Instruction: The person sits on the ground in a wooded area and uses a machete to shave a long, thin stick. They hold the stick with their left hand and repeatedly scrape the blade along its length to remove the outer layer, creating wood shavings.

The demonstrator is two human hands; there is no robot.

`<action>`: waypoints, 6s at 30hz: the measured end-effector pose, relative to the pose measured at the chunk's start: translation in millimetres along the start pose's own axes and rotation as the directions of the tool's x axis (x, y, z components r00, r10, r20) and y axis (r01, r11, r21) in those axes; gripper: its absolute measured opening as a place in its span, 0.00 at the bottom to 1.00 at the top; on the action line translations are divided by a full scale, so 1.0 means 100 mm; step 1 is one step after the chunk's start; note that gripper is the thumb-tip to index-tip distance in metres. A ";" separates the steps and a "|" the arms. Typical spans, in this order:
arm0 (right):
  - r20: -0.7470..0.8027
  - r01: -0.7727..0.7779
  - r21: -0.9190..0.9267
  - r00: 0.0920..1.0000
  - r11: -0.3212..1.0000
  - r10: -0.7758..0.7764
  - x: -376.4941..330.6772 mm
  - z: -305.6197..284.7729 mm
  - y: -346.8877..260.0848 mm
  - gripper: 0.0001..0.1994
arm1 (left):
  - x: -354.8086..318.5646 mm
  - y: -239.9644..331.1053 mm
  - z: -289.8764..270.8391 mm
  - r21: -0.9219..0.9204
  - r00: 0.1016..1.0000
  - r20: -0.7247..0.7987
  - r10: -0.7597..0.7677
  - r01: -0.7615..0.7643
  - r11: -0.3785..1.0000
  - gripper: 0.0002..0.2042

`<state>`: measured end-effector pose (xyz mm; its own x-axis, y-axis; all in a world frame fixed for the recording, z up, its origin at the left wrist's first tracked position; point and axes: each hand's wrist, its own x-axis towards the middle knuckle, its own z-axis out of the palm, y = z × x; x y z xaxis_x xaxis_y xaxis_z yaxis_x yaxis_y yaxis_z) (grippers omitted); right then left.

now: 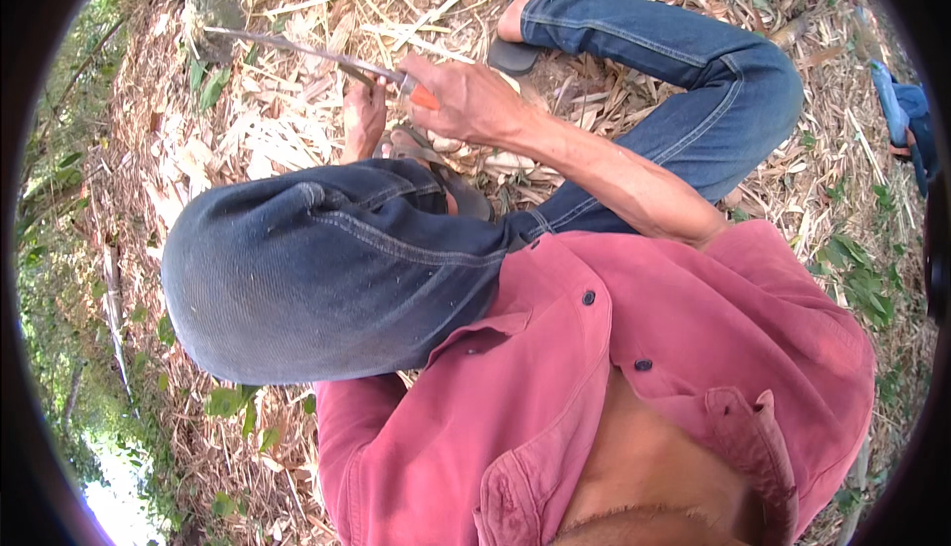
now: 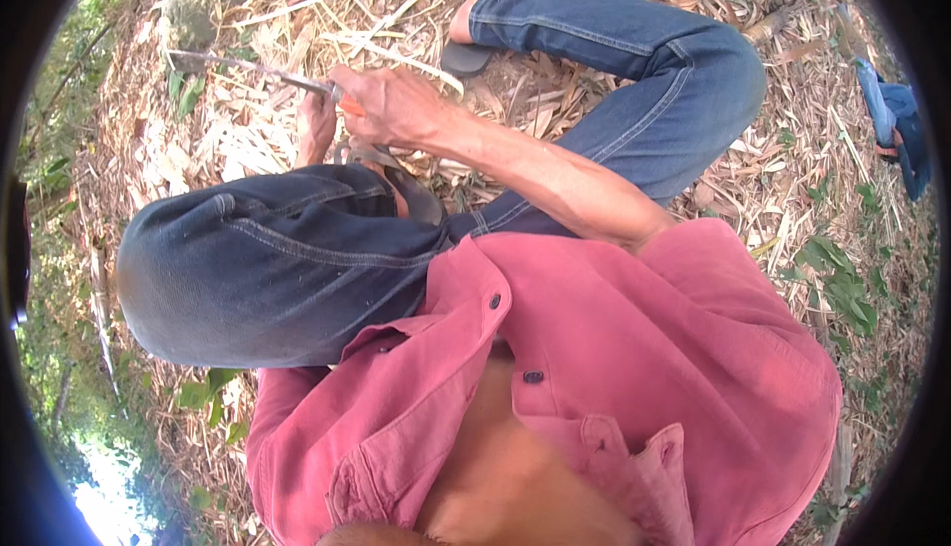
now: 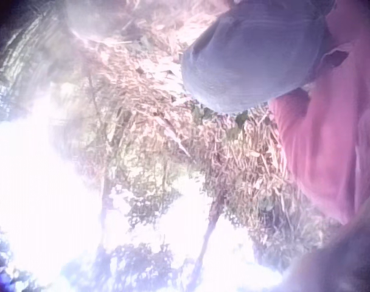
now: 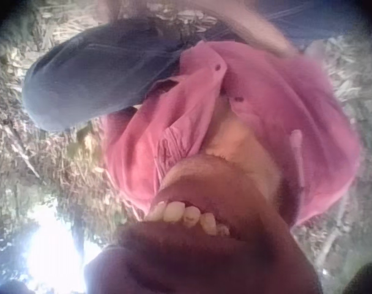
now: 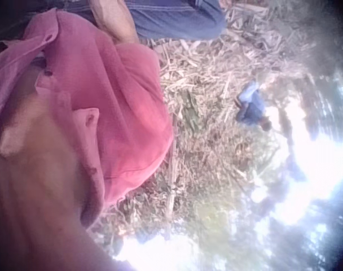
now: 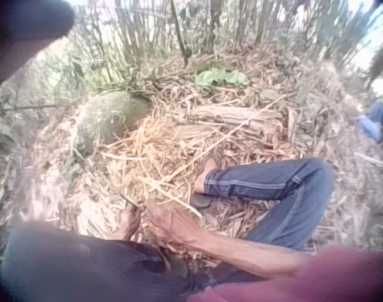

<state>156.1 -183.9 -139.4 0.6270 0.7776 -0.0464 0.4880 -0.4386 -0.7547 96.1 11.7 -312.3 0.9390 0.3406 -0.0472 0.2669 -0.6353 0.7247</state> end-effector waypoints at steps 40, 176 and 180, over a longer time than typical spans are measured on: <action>0.036 -0.058 0.057 0.998 0.997 0.056 0.29 0.74 0.45 0.15 | 0.03 0.70 -0.77 -0.542 0.920 -0.332 -0.207 -0.007 0.841 0.13; 0.225 -0.542 0.062 0.825 0.838 0.518 0.50 0.64 1.38 0.25 | -0.29 -0.50 -2.48 -0.511 0.839 -0.177 -0.514 0.368 0.777 0.16; 0.160 -0.517 0.415 0.851 0.749 0.500 0.39 0.29 1.08 0.22 | -0.09 0.58 -3.01 -0.287 0.928 -0.097 -0.359 0.320 0.903 0.19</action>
<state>215.3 -187.5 -241.6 0.6807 0.5150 -0.5210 -0.2107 -0.5435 -0.8125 38.0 180.2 -63.1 0.7547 0.6115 -0.2377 0.4790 -0.2659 0.8366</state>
